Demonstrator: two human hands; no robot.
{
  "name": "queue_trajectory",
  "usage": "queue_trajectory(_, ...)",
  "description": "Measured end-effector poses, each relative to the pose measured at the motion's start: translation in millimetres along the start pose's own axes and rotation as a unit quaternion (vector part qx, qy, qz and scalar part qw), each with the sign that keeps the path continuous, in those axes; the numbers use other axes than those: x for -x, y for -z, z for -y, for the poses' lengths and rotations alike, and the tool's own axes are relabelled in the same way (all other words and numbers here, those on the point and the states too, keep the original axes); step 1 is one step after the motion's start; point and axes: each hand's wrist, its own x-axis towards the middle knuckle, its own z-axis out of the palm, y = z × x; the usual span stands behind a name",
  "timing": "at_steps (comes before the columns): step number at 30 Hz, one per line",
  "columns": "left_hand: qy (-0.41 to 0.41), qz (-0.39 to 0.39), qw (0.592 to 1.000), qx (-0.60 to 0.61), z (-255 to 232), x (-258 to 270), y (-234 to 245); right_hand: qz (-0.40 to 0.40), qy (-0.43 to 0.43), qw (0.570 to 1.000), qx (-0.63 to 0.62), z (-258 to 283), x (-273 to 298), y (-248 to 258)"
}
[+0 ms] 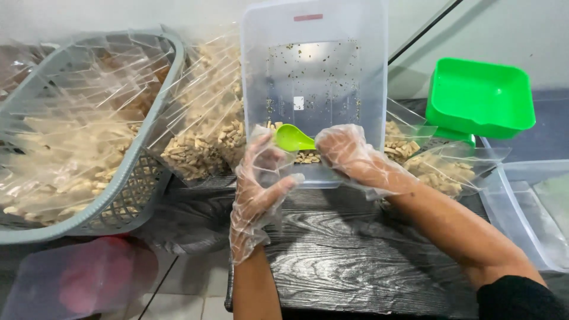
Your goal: Packaging small snack items into plastic bags and weighing them on a scale.
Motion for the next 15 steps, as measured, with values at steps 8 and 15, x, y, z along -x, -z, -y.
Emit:
queue_trajectory(8, 0.120, 0.008, 0.978, 0.173, 37, 36, 22, -0.088, 0.131, 0.985, -0.070, -16, -49, -60)
queue_trajectory(15, 0.134, 0.023, 0.965, 0.223, 39, 33, 25, -0.180, 0.272, 0.917, -0.229, -34, -83, -115)
